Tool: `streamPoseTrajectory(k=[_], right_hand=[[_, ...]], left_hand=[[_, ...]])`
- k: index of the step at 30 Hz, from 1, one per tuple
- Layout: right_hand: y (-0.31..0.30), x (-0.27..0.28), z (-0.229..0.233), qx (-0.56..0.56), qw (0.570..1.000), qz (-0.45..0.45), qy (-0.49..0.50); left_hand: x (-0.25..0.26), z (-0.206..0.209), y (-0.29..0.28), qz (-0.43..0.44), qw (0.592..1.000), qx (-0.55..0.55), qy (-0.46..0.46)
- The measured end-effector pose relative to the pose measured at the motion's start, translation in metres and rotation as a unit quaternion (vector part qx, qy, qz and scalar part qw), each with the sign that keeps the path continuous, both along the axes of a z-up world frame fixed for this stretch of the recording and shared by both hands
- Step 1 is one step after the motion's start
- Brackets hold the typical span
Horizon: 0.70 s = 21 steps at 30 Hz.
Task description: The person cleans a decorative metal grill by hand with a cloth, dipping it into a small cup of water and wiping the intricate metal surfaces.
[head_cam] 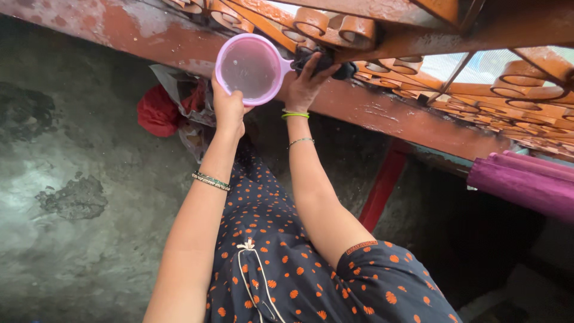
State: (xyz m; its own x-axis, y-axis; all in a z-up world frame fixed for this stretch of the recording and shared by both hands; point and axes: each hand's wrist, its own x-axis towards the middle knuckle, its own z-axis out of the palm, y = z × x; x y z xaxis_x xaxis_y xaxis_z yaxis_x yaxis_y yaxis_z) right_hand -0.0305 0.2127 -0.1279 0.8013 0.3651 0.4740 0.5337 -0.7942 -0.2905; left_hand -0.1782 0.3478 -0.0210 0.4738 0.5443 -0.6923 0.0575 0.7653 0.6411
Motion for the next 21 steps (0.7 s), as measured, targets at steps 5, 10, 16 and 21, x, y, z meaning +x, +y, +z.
streamPoseTrajectory(k=[5,10,16,21], right_hand=[[-0.004,-0.026,0.015,-0.063,0.989,0.049,0.123],[-0.001,-0.051,0.046,-0.056,0.990,0.086,0.098],[-0.011,-0.035,0.094,0.237,0.965,-0.013,0.112],[0.014,-0.003,0.091,0.098,0.994,-0.051,-0.025]], left_hand=[[0.003,0.001,-0.005,0.009,0.999,0.023,0.028],[0.004,0.003,-0.006,0.008,0.998,0.049,0.046],[0.003,-0.001,-0.008,0.009,0.997,0.059,0.058],[0.001,-0.002,-0.011,0.011,0.995,0.085,0.041]])
